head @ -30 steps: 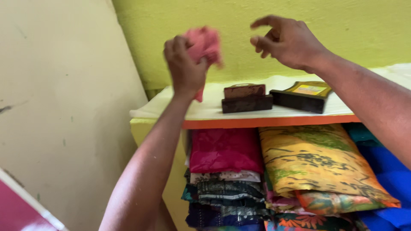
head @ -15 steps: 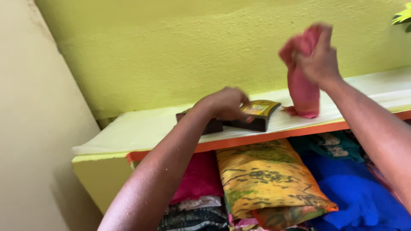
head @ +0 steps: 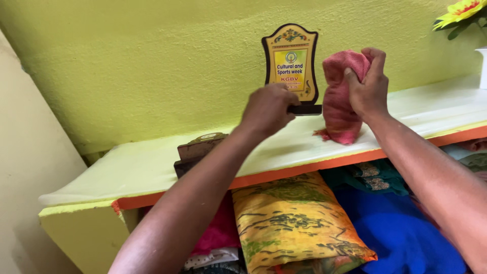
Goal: The person wipes several small wooden plaques and a potted plant with a pink cloth, then places them on a shelf. The person also wipes a white vase with artificial flowers and places it on the shelf. Finally, the person picks up a blue bottle and a small tube from a bed.
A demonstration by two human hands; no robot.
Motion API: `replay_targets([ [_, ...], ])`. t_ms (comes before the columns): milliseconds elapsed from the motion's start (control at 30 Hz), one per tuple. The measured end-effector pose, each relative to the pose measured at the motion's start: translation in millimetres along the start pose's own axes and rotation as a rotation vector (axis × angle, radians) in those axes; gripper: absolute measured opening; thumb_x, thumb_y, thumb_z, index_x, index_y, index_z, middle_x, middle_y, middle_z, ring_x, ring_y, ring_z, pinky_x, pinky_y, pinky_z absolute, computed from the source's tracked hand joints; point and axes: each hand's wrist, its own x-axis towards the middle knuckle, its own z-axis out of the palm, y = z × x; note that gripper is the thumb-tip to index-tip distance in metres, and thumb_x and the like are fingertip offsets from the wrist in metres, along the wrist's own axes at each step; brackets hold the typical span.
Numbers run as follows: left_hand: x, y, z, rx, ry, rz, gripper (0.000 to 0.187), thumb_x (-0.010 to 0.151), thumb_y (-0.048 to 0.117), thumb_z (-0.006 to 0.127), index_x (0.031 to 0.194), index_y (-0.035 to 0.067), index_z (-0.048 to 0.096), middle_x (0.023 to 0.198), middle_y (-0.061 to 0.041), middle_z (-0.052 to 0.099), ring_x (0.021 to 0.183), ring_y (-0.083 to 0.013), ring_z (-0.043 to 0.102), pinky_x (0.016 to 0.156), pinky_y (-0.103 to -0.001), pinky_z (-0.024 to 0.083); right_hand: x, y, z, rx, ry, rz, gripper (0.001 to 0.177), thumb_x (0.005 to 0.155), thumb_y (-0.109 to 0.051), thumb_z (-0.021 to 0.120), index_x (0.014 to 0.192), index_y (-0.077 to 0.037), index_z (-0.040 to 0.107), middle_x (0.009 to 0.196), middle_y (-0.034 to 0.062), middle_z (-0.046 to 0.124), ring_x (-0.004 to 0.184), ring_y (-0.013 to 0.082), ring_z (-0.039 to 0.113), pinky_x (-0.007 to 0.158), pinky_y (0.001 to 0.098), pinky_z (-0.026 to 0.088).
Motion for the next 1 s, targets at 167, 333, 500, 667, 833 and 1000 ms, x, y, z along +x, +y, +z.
replay_targets([
  [167,14,12,55,0.103,0.094,0.254,0.022,0.063,0.019,0.089,0.085,0.018,0.084,0.084,-0.004,0.074,0.087,-0.0232,0.07,0.094,-0.056,0.046,1,-12,-1,0.539,-0.317,0.309,0.073,0.091,-0.028,0.074,0.15,-0.015,0.033,0.129,0.014,0.058,0.121,0.0222,0.061,0.104,0.0355,0.054],
  [333,25,-12,64,-0.119,0.177,0.154,0.025,0.077,0.037,0.09,0.091,0.018,0.081,0.093,-0.001,0.077,0.091,-0.0199,0.07,0.091,-0.041,0.056,-2,-25,-2,0.267,-0.415,0.13,0.088,0.078,-0.016,0.086,0.15,-0.011,0.036,0.134,0.0156,0.051,0.126,0.0234,0.056,0.106,0.034,0.051],
  [500,69,-48,37,-0.415,0.517,-0.392,0.072,0.08,0.044,0.087,0.129,0.002,0.055,0.112,-0.019,0.066,0.103,-0.0275,0.063,0.088,-0.041,0.056,-3,-25,-5,0.48,-0.456,0.2,0.085,0.079,-0.026,0.086,0.147,-0.01,0.036,0.135,0.011,0.054,0.127,0.0202,0.06,0.104,0.0338,0.052],
  [667,70,-59,54,-0.955,0.28,-0.349,0.055,0.091,0.033,0.075,0.131,0.0,0.056,0.12,-0.016,0.071,0.104,-0.0209,0.072,0.087,-0.033,0.063,-2,-21,-5,0.317,-0.459,0.235,0.073,0.085,-0.04,0.081,0.142,-0.008,0.048,0.128,0.0099,0.06,0.119,0.0195,0.062,0.102,0.0312,0.055],
  [833,59,-73,69,-1.046,0.31,-0.414,0.038,0.098,0.024,0.069,0.125,-0.002,0.066,0.112,-0.018,0.078,0.093,-0.0189,0.074,0.077,-0.033,0.062,-5,-19,-10,0.059,0.171,-0.102,0.056,0.113,-0.048,0.064,0.144,-0.007,0.043,0.129,0.015,0.06,0.124,0.0246,0.063,0.108,0.0363,0.052],
  [1000,68,-68,84,-1.365,0.317,-0.233,0.036,0.106,0.025,0.047,0.134,0.008,0.06,0.12,-0.009,0.071,0.101,-0.0134,0.071,0.086,-0.029,0.062,-14,-34,-1,0.042,-0.101,-0.421,0.063,0.114,-0.051,0.044,0.159,-0.009,0.031,0.153,0.0238,0.043,0.147,0.0316,0.046,0.121,0.0442,0.04],
])
